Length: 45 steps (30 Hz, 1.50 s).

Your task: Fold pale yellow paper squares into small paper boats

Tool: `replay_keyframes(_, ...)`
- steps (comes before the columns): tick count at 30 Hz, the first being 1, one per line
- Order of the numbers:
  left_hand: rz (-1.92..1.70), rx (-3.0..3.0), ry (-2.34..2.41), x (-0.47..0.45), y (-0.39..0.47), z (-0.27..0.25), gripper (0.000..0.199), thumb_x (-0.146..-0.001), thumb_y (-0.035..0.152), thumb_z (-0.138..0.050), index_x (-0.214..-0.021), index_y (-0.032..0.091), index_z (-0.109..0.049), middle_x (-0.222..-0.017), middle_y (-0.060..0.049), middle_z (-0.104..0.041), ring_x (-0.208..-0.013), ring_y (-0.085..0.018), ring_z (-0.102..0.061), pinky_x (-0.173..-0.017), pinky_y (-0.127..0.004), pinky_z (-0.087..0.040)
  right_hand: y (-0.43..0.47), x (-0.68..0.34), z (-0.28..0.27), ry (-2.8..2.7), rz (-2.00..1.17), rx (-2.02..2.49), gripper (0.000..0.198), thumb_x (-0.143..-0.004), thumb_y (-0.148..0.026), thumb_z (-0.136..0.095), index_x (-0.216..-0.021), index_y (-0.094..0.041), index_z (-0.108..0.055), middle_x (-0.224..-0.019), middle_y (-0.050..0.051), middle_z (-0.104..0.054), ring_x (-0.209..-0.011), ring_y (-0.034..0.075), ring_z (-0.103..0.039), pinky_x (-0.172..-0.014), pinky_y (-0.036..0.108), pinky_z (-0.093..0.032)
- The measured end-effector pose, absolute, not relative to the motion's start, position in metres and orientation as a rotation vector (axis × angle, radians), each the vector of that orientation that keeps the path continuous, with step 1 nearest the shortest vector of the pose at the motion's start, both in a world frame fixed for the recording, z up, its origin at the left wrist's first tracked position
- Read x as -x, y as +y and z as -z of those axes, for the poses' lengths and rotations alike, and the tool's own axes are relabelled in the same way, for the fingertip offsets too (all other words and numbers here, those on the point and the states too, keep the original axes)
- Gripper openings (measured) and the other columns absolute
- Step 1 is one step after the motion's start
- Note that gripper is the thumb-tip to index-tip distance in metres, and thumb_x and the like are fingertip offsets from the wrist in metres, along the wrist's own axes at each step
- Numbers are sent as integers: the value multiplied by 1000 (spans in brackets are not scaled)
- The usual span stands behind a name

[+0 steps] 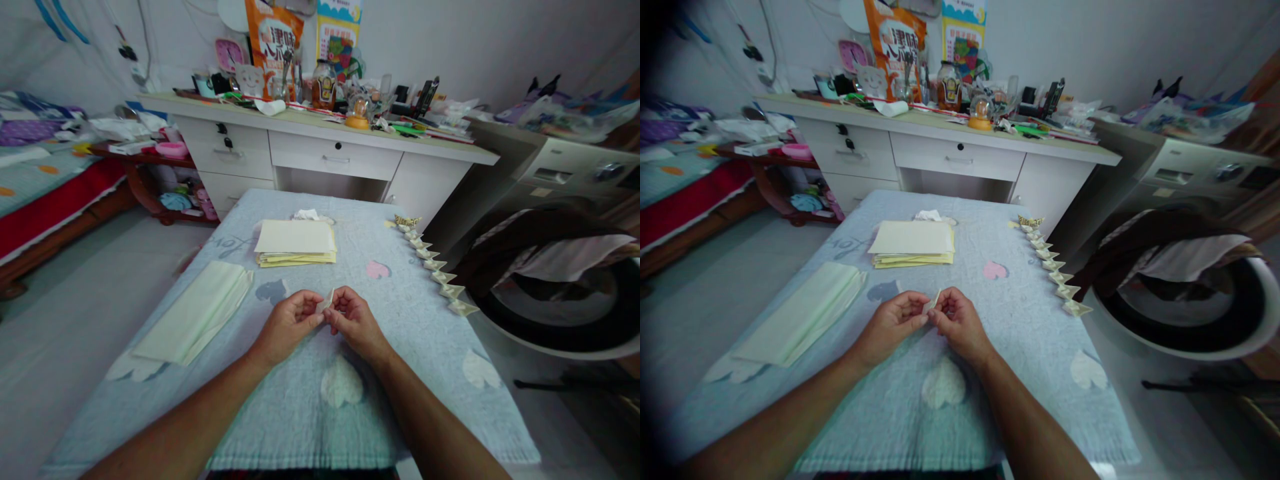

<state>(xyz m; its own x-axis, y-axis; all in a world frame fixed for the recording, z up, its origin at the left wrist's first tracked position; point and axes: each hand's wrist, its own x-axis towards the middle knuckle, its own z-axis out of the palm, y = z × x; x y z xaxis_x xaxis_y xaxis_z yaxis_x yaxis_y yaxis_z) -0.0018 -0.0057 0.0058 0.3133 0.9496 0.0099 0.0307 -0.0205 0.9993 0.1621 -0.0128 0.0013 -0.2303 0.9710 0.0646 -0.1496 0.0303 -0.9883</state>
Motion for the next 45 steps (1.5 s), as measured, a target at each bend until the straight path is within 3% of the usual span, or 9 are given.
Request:
replay_keyframes(17, -997, -1387, 850, 3, -6, -11, 12, -86, 25, -57, -94, 17, -57, -89, -3, -67, -85, -15, -64, -79, -28, -48, -10, -163, 2, -1241, -1440, 906, 27, -77, -38, -70, -87, -18, -55, -67, -3, -56, -54, 8, -49, -44, 17, -42)
replay_keyframes(24, -1113, -1516, 1124, 4, -6, -6, 27, -77, 18, -65, -103, 19, -57, -85, 0, -63, -79, -14, -62, -74, -27, -48, -10, -159, 6, -1173, -1484, 948, 25, -76, -37, -71, -81, -18, -55, -62, -4, -56, -52, 8, -50, -43, 17, -43)
replay_keyframes(29, -1086, -1716, 1208, 2, -9, -9, 24, -78, 18, -63, -101, 19, -63, -76, 1, -60, -68, -12, -58, -66, -24, -45, -11, -157, 5, -1169, -1504, 906, 27, -73, -35, -75, -82, -19, -56, -71, -2, -59, -58, 9, -52, -47, 18, -46)
replay_keyframes(33, -1054, -1716, 1169, 0, -9, -9, 23, -76, 17, -64, -99, 19, -63, -75, 1, -59, -67, -13, -57, -64, -23, -45, -12, -158, 5, -1175, -1499, 884, 29, -72, -34, -76, -87, -20, -56, -75, -2, -59, -60, 9, -53, -49, 19, -46)
replay_keyframes(37, -1030, -1590, 1018, 2, -8, -7, 24, -78, 21, -64, -102, 19, -59, -88, -2, -62, -75, -14, -58, -70, -25, -47, -13, -162, 2, -1196, -1493, 893, 25, -73, -34, -75, -85, -18, -58, -74, -2, -58, -59, 9, -53, -50, 19, -47)
replay_keyframes(40, -957, -1411, 936, 3, -7, -5, 26, -83, 28, -62, -106, 18, -58, -82, -2, -63, -73, -14, -58, -68, -25, -46, -13, -164, -1, -1208, -1489, 896, 24, -73, -33, -75, -84, -17, -61, -73, -1, -60, -60, 10, -54, -50, 20, -47)
replay_keyframes(45, -963, -1203, 851, 2, -3, -4, 31, -76, 28, -71, -103, 16, -60, -87, -3, -65, -74, -13, -59, -67, -25, -46, -12, -164, -2, -1236, -1486, 907, 24, -75, -34, -73, -88, -17, -63, -73, 1, -61, -62, 11, -57, -50, 21, -47)
